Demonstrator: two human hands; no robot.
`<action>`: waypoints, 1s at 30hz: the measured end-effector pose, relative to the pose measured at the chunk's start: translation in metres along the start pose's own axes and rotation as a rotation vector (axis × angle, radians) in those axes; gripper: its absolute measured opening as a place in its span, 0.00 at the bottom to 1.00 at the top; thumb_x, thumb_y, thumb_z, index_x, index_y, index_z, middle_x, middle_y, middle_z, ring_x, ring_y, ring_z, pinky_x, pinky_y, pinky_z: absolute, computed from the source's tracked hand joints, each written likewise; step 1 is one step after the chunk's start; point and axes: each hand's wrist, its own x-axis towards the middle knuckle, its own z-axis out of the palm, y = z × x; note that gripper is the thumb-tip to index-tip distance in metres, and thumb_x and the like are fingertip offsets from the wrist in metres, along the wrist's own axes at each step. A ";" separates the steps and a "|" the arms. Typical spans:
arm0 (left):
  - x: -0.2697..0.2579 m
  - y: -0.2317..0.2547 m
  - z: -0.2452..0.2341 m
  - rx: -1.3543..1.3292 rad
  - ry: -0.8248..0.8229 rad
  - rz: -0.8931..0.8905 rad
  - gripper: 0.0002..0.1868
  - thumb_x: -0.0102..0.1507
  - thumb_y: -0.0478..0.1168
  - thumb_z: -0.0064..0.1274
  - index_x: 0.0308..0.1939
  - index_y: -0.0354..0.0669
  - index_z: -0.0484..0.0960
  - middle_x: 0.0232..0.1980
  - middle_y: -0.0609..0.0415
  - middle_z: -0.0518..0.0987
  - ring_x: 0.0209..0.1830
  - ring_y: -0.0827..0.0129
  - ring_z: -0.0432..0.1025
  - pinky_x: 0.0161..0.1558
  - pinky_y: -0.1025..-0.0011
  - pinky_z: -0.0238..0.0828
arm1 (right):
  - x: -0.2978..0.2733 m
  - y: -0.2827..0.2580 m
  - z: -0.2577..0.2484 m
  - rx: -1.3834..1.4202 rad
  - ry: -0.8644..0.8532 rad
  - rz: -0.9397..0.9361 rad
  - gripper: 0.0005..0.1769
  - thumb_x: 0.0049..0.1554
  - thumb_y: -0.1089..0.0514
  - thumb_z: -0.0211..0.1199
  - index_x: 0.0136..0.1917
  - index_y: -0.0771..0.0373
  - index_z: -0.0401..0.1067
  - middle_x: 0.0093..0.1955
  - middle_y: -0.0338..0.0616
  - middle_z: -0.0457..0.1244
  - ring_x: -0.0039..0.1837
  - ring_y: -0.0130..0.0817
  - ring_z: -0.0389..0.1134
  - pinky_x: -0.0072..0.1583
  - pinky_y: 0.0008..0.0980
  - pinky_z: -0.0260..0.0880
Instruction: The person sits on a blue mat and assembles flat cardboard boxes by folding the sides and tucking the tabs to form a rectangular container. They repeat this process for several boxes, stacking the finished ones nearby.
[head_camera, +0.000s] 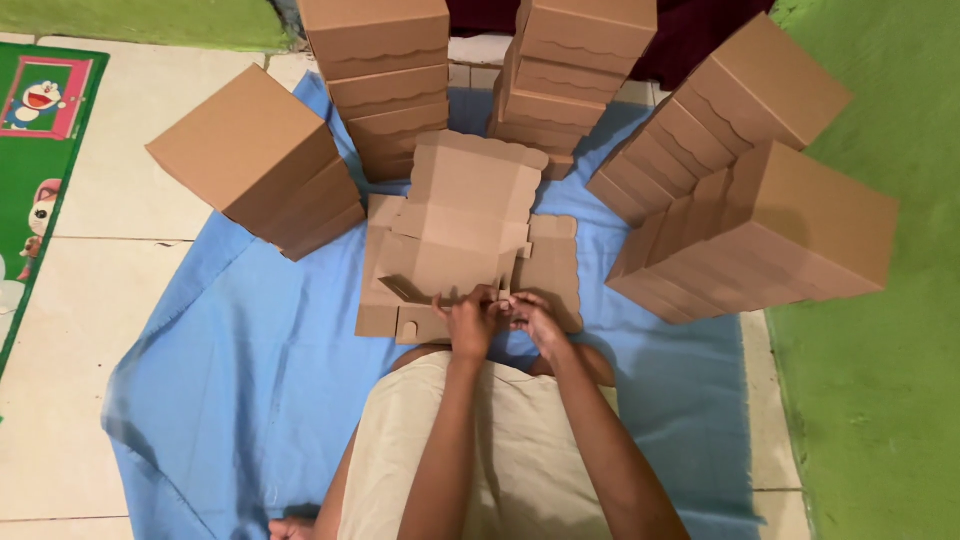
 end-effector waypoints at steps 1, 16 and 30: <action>0.000 0.000 0.000 -0.012 0.002 -0.002 0.11 0.61 0.49 0.63 0.45 0.67 0.79 0.42 0.64 0.87 0.46 0.62 0.82 0.72 0.39 0.39 | 0.000 0.000 0.000 -0.002 -0.004 -0.011 0.14 0.56 0.54 0.70 0.54 0.60 0.74 0.44 0.42 0.69 0.47 0.36 0.73 0.43 0.32 0.73; -0.001 0.002 -0.002 -0.014 0.093 0.076 0.11 0.69 0.57 0.49 0.49 0.65 0.84 0.53 0.63 0.82 0.59 0.55 0.77 0.71 0.35 0.37 | 0.005 0.003 0.002 0.007 -0.038 -0.052 0.15 0.57 0.57 0.70 0.56 0.59 0.71 0.47 0.41 0.63 0.48 0.38 0.72 0.43 0.28 0.74; -0.009 0.007 -0.002 0.066 0.190 0.131 0.20 0.72 0.57 0.43 0.48 0.53 0.87 0.50 0.55 0.81 0.52 0.65 0.79 0.72 0.40 0.36 | 0.016 0.023 0.002 -0.049 -0.007 -0.027 0.23 0.56 0.50 0.75 0.59 0.61 0.72 0.52 0.47 0.63 0.52 0.44 0.72 0.47 0.36 0.76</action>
